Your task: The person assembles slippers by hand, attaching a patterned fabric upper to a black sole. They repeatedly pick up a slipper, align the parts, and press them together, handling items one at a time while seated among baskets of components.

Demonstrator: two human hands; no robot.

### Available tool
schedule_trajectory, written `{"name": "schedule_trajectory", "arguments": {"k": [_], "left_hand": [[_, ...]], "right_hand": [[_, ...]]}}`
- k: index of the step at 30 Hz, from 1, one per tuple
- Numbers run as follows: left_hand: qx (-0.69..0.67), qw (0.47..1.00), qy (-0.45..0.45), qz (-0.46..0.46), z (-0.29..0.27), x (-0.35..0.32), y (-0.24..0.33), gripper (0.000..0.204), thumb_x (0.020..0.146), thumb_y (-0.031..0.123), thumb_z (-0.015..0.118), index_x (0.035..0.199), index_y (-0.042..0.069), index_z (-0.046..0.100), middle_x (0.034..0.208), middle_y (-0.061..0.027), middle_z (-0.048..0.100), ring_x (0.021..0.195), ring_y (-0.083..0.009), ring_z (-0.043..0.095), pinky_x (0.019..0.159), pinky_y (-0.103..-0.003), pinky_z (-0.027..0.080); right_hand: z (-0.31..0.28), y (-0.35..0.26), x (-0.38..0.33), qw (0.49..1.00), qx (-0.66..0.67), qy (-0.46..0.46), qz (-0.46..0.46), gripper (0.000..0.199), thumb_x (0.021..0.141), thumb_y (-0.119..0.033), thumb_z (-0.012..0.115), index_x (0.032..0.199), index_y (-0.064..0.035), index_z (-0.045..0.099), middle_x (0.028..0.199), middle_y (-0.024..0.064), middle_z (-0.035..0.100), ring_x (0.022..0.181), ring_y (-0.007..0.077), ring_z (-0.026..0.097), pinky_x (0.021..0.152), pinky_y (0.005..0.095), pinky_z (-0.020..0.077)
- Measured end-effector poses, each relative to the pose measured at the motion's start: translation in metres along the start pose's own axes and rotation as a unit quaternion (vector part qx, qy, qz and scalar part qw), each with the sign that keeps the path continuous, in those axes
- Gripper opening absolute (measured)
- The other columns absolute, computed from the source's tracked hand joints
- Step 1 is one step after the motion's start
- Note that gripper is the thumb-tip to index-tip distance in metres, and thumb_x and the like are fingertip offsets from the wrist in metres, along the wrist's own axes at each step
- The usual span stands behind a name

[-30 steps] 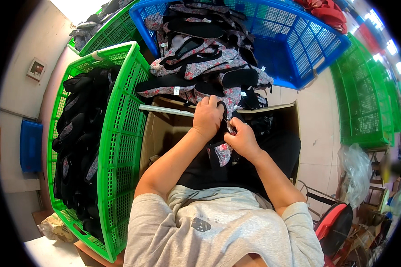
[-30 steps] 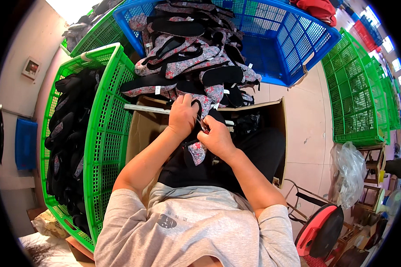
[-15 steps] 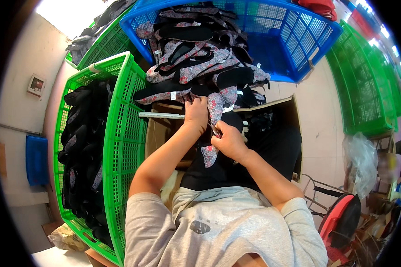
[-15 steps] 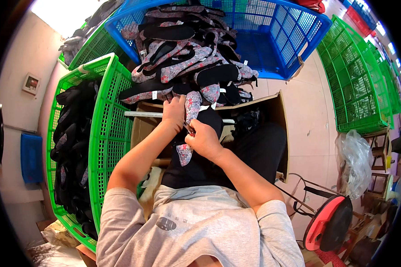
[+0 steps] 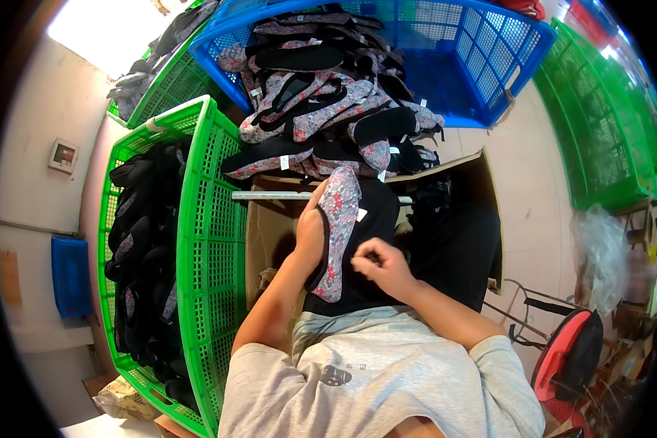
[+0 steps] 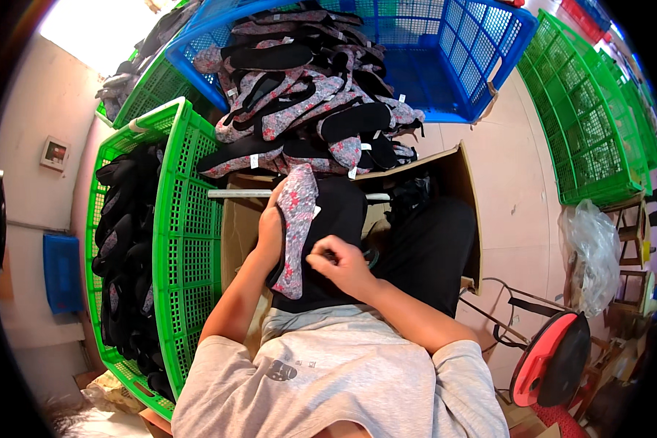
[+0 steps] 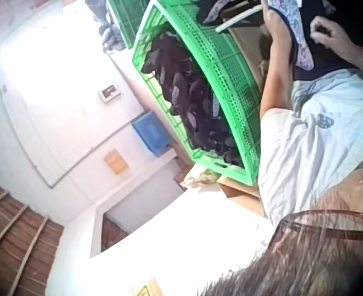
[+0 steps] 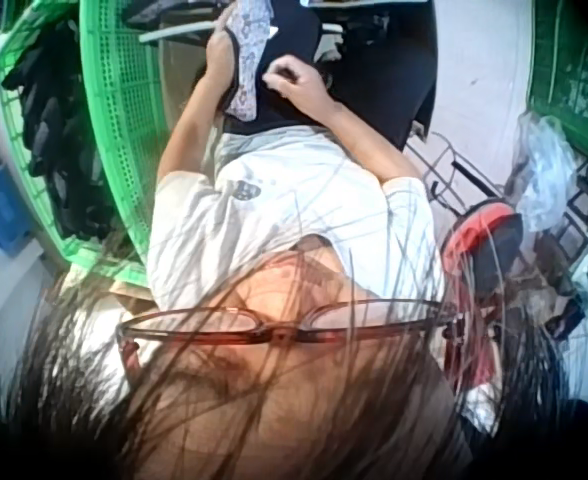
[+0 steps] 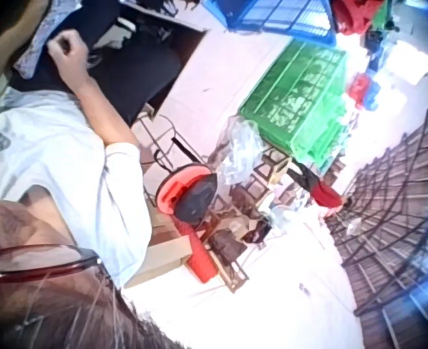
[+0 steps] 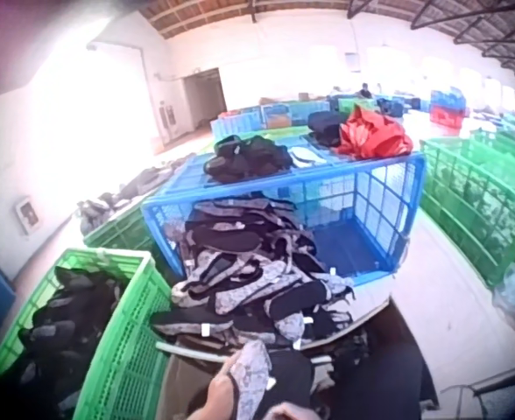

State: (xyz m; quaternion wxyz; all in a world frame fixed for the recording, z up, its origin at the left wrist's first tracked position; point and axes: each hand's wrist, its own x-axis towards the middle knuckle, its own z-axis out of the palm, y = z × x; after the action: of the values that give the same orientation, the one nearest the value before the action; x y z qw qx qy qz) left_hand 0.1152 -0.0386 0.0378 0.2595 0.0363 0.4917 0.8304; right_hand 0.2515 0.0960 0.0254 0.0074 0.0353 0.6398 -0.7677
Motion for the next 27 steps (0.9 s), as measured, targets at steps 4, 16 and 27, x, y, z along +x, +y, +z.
{"name": "schedule_trajectory", "arguments": {"k": [4, 16, 27], "left_hand": [[-0.022, 0.999, -0.006, 0.048, 0.001, -0.021, 0.000, 0.059, 0.088, 0.004, 0.037, 0.147, 0.000, 0.042, 0.130, -0.0197, 0.060, 0.103, -0.0283, 0.068, 0.086, -0.040, 0.060], [0.025, 0.999, -0.012, 0.025, 0.025, -0.023, -0.003, 0.049, 0.095, 0.005, 0.036, 0.142, -0.005, 0.046, 0.121, -0.0203, 0.064, 0.098, -0.0265, 0.069, 0.084, -0.038, 0.060], [0.038, 0.999, -0.013, 0.035, 0.006, -0.015, -0.020, 0.044, 0.101, 0.015, 0.041, 0.140, -0.004, 0.049, 0.122, -0.0176, 0.065, 0.100, -0.0236, 0.069, 0.086, -0.034, 0.058]], "right_hand": [[-0.025, -0.009, -0.002, 0.971, 0.183, 0.120, 0.096, 0.008, 0.098, -0.015, 0.064, 0.095, -0.0079, 0.060, 0.079, -0.0010, 0.062, 0.053, 0.0012, 0.043, 0.047, 0.0182, 0.0311], [-0.036, -0.052, 0.020, 0.982, 0.121, 0.114, 0.088, 0.020, 0.094, -0.020, 0.071, 0.105, -0.0046, 0.065, 0.084, -0.0007, 0.064, 0.069, 0.0031, 0.053, 0.058, 0.0191, 0.0415], [-0.045, -0.072, 0.034, 0.990, 0.036, 0.078, 0.112, 0.011, 0.091, -0.014, 0.068, 0.092, -0.0032, 0.068, 0.078, 0.0000, 0.065, 0.065, 0.0040, 0.053, 0.057, 0.0201, 0.0416]]}}
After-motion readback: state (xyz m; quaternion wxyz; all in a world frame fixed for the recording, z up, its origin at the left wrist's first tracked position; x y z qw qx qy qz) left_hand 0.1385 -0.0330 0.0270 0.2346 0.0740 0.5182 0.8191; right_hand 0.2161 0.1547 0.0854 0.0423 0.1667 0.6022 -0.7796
